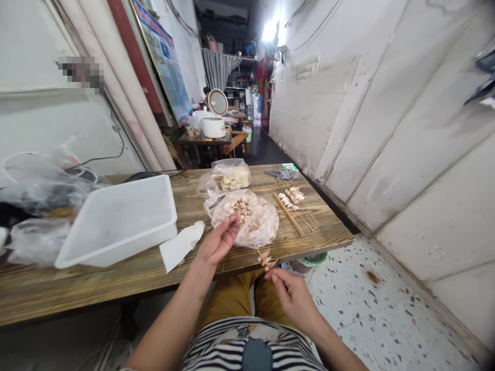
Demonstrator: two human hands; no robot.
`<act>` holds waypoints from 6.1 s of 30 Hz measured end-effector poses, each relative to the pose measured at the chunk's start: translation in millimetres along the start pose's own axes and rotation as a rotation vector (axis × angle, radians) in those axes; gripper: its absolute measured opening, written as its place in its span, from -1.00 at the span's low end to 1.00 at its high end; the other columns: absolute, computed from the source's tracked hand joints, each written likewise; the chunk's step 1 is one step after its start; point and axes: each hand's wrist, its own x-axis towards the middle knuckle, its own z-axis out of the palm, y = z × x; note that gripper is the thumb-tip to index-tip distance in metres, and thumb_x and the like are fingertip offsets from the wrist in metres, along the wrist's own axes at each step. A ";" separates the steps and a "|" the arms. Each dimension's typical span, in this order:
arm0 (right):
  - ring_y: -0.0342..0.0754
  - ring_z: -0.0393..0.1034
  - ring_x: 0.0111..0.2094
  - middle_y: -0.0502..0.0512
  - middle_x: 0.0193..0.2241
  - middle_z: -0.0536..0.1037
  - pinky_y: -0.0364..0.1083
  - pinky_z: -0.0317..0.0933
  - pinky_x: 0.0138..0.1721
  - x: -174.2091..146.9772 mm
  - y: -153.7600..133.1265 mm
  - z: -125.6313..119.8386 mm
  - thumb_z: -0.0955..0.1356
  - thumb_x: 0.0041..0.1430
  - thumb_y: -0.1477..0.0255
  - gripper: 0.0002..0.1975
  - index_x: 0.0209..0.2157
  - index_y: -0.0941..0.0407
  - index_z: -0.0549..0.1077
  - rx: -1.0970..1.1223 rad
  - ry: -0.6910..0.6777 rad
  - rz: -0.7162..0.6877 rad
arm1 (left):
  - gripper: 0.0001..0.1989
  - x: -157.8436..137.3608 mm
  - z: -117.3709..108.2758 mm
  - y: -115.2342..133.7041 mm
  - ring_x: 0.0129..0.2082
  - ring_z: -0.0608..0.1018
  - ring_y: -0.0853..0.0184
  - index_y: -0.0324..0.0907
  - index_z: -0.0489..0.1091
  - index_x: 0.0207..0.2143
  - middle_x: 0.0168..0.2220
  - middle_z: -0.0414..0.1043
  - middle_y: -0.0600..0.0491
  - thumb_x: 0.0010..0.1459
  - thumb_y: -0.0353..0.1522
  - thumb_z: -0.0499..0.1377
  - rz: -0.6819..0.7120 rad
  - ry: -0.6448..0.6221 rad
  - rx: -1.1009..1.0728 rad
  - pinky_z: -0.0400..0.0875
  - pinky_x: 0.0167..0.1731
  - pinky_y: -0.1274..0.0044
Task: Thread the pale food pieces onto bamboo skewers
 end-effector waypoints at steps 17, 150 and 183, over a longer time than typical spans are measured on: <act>-0.10 0.34 -0.49 0.03 -0.54 0.46 -0.19 0.17 -0.44 -0.1 0.2 -0.2 0.16 0.24 0.45 -0.72 -0.33 0.15 0.47 0.003 -0.024 -0.035 | -0.80 -4.1 1.7 1.1 -0.32 0.54 0.41 -0.34 0.46 -0.23 -0.34 0.52 -0.08 0.07 -0.56 0.13 -0.019 -0.087 0.097 0.45 -0.21 0.63; -0.11 0.34 -0.53 0.03 -0.54 0.46 -0.22 0.11 -0.53 12.8 22.0 26.2 0.15 0.24 0.47 -0.75 -0.32 0.14 0.43 -0.056 0.075 -0.075 | -0.89 18.3 1.6 9.4 -0.50 0.52 0.50 -0.32 0.40 -0.42 -0.49 0.48 0.04 -0.04 -0.62 0.21 -0.045 0.032 0.245 0.47 -0.41 0.71; -0.11 0.35 -0.49 0.05 -0.49 0.48 -0.23 0.08 -0.52 13.1 21.0 21.7 0.14 0.25 0.46 -0.75 -0.32 0.16 0.42 -0.030 0.007 -0.032 | -0.79 18.1 -3.1 4.3 -0.57 0.43 0.55 -0.27 0.41 -0.28 -0.50 0.41 0.07 -0.04 -0.52 0.25 0.022 -0.099 0.274 0.37 -0.57 0.74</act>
